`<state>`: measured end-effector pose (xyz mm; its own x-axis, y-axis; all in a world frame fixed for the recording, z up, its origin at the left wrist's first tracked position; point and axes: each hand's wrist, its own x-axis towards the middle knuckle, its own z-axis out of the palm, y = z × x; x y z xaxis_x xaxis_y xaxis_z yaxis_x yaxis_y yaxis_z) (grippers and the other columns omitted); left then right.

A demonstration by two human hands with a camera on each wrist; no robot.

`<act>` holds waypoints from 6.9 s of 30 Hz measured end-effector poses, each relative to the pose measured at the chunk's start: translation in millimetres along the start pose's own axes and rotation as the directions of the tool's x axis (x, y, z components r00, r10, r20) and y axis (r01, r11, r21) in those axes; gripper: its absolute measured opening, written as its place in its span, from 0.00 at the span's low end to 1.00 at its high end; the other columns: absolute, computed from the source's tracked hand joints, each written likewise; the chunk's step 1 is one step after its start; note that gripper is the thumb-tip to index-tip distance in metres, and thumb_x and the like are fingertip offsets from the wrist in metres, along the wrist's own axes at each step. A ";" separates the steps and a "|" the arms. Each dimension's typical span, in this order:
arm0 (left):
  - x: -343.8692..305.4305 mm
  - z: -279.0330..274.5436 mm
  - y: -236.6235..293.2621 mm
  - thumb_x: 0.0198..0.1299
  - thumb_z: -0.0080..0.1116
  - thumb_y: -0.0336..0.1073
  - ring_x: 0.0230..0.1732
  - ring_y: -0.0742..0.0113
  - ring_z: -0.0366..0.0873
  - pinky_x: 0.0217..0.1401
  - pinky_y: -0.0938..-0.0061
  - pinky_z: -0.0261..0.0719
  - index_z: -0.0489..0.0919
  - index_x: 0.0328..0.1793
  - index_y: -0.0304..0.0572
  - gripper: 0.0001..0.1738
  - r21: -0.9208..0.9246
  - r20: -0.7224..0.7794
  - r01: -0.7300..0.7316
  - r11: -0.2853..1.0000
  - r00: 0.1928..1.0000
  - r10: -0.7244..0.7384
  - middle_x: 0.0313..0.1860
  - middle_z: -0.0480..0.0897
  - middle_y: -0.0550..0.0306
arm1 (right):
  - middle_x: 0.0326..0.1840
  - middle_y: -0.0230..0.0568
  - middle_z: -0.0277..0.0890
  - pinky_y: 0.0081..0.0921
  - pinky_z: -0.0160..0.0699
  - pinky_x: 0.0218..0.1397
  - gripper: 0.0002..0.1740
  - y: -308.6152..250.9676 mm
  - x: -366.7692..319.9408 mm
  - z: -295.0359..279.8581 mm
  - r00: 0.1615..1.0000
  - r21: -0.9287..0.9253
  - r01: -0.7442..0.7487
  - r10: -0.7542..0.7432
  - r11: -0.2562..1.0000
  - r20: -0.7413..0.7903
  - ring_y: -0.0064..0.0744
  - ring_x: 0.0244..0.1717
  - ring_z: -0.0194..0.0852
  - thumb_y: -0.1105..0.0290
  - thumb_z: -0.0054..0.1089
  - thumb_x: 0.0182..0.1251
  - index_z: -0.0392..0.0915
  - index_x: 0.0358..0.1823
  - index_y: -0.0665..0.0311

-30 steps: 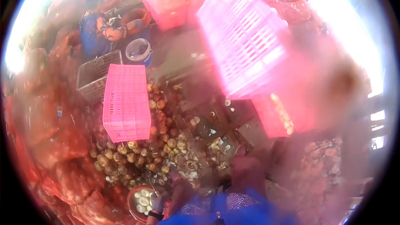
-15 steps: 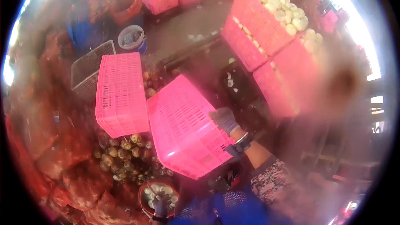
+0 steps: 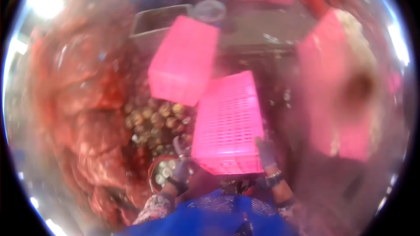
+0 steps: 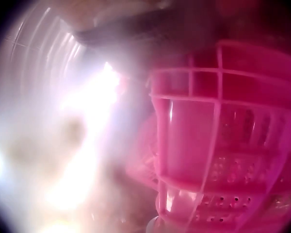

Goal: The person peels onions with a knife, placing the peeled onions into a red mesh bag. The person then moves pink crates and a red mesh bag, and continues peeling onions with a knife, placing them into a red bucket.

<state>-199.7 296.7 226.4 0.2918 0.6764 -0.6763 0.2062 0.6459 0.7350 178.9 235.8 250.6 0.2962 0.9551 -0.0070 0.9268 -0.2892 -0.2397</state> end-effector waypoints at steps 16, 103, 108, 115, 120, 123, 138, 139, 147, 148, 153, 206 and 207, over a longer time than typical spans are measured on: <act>-40.7 11.5 154.0 0.57 0.62 0.35 0.40 0.76 0.77 0.43 0.79 0.75 0.81 0.57 0.39 0.21 -0.512 0.328 0.223 0.829 0.943 -0.050 0.45 0.83 0.61 | 0.24 0.31 0.66 0.24 0.63 0.31 0.09 -106.9 33.5 -224.8 0.899 0.600 -0.353 0.438 0.718 0.006 0.21 0.27 0.61 0.69 0.53 0.68 0.75 0.34 0.70; 443.9 62.3 161.4 0.62 0.53 0.43 0.75 0.45 0.57 0.74 0.35 0.50 0.63 0.72 0.44 0.32 0.935 0.281 -0.119 -0.334 0.822 0.496 0.69 0.65 0.44 | 0.42 0.43 0.84 0.37 0.78 0.50 0.19 79.6 -451.5 83.5 0.047 0.128 -0.987 0.574 -0.101 0.817 0.42 0.43 0.82 0.58 0.57 0.67 0.81 0.49 0.65; 410.4 20.9 133.4 0.60 0.55 0.39 0.71 0.50 0.62 0.70 0.34 0.56 0.62 0.71 0.47 0.33 0.907 0.378 -0.214 -0.363 0.793 0.477 0.64 0.69 0.48 | 0.43 0.42 0.84 0.36 0.79 0.50 0.18 97.5 -423.9 78.4 0.085 0.137 -0.990 0.618 -0.038 0.782 0.42 0.44 0.82 0.58 0.57 0.66 0.81 0.48 0.64; 428.2 -39.4 128.4 0.67 0.42 0.38 0.78 0.46 0.55 0.79 0.52 0.48 0.63 0.75 0.44 0.29 0.865 0.496 -0.442 -0.237 0.824 0.273 0.75 0.63 0.43 | 0.43 0.42 0.84 0.36 0.79 0.51 0.17 141.4 -421.5 24.7 0.291 0.068 -0.946 0.738 0.317 0.609 0.42 0.44 0.81 0.58 0.57 0.66 0.81 0.48 0.63; 508.7 -101.1 91.4 0.60 0.50 0.36 0.81 0.51 0.48 0.77 0.49 0.49 0.51 0.82 0.51 0.42 0.762 0.613 -0.454 -0.461 0.736 0.287 0.80 0.55 0.46 | 0.43 0.42 0.84 0.36 0.79 0.51 0.17 149.2 -437.3 -49.6 0.168 -0.023 -0.978 0.844 0.208 0.510 0.42 0.45 0.81 0.59 0.58 0.65 0.81 0.47 0.62; 505.5 -70.6 114.9 0.53 0.54 0.32 0.78 0.51 0.57 0.74 0.59 0.62 0.52 0.81 0.51 0.46 0.881 0.404 -0.340 -0.328 0.902 0.151 0.79 0.55 0.42 | 0.44 0.41 0.84 0.36 0.79 0.51 0.16 125.0 -465.5 -74.8 0.049 -0.007 -0.998 0.879 0.060 0.474 0.42 0.45 0.81 0.59 0.58 0.65 0.82 0.47 0.62; 499.5 -42.6 127.2 0.51 0.61 0.32 0.80 0.47 0.49 0.80 0.61 0.52 0.49 0.82 0.55 0.52 0.902 0.425 -0.417 -0.115 0.903 0.067 0.79 0.53 0.36 | 0.45 0.40 0.83 0.35 0.79 0.51 0.15 11.0 -568.2 -13.2 -0.163 0.132 -0.948 0.799 -0.289 0.578 0.42 0.46 0.81 0.60 0.59 0.63 0.82 0.45 0.59; 500.8 -44.9 128.7 0.51 0.61 0.33 0.81 0.47 0.48 0.80 0.61 0.51 0.49 0.82 0.54 0.52 0.891 0.450 -0.445 -0.085 0.891 0.052 0.79 0.54 0.35 | 0.45 0.40 0.83 0.35 0.79 0.51 0.14 10.3 -569.0 -10.8 -0.167 0.130 -0.947 0.795 -0.294 0.583 0.42 0.46 0.81 0.60 0.59 0.63 0.82 0.45 0.59; 504.7 -48.8 122.6 0.50 0.62 0.34 0.81 0.46 0.48 0.80 0.63 0.51 0.50 0.82 0.51 0.52 0.906 0.423 -0.422 -0.024 0.901 0.102 0.79 0.55 0.36 | 0.45 0.40 0.83 0.34 0.79 0.51 0.14 2.2 -567.0 0.4 -0.158 0.115 -0.951 0.772 -0.286 0.616 0.42 0.47 0.81 0.61 0.60 0.62 0.82 0.45 0.58; 499.0 -45.3 125.2 0.50 0.62 0.33 0.81 0.46 0.48 0.80 0.63 0.52 0.49 0.82 0.51 0.52 0.909 0.416 -0.415 -0.028 0.904 0.095 0.79 0.54 0.36 | 0.45 0.39 0.83 0.34 0.79 0.51 0.13 11.4 -563.1 -2.2 -0.145 0.120 -0.955 0.781 -0.271 0.608 0.42 0.47 0.81 0.61 0.60 0.62 0.82 0.44 0.58; 473.8 -30.3 130.4 0.50 0.58 0.32 0.81 0.47 0.47 0.80 0.64 0.52 0.49 0.82 0.50 0.51 0.933 0.361 -0.359 -0.039 0.929 0.081 0.80 0.52 0.39 | 0.46 0.39 0.83 0.34 0.79 0.51 0.13 26.0 -550.8 9.8 -0.101 0.117 -0.969 0.785 -0.216 0.611 0.42 0.47 0.81 0.61 0.60 0.61 0.83 0.44 0.57; 382.2 -20.0 117.3 0.57 0.56 0.38 0.74 0.46 0.59 0.76 0.45 0.53 0.71 0.66 0.46 0.28 0.791 0.612 -0.507 -0.342 0.662 0.433 0.71 0.67 0.44 | 0.41 0.36 0.82 0.29 0.84 0.36 0.11 25.4 -443.2 80.8 -0.080 0.191 -0.866 0.505 -0.462 0.859 0.29 0.36 0.84 0.64 0.54 0.68 0.80 0.47 0.58; 378.9 -23.3 114.2 0.57 0.56 0.37 0.74 0.46 0.59 0.76 0.47 0.53 0.70 0.66 0.45 0.28 0.790 0.613 -0.496 -0.361 0.647 0.453 0.71 0.67 0.44 | 0.39 0.36 0.81 0.30 0.84 0.36 0.11 38.6 -443.2 85.5 -0.050 0.192 -0.885 0.497 -0.424 0.866 0.30 0.35 0.83 0.65 0.53 0.68 0.80 0.46 0.57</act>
<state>-87.3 634.9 53.0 0.8551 0.5129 -0.0749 0.5183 -0.8482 0.1087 63.7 -193.1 161.5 0.2460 -0.1356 -0.9597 -0.6995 -0.7103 -0.0789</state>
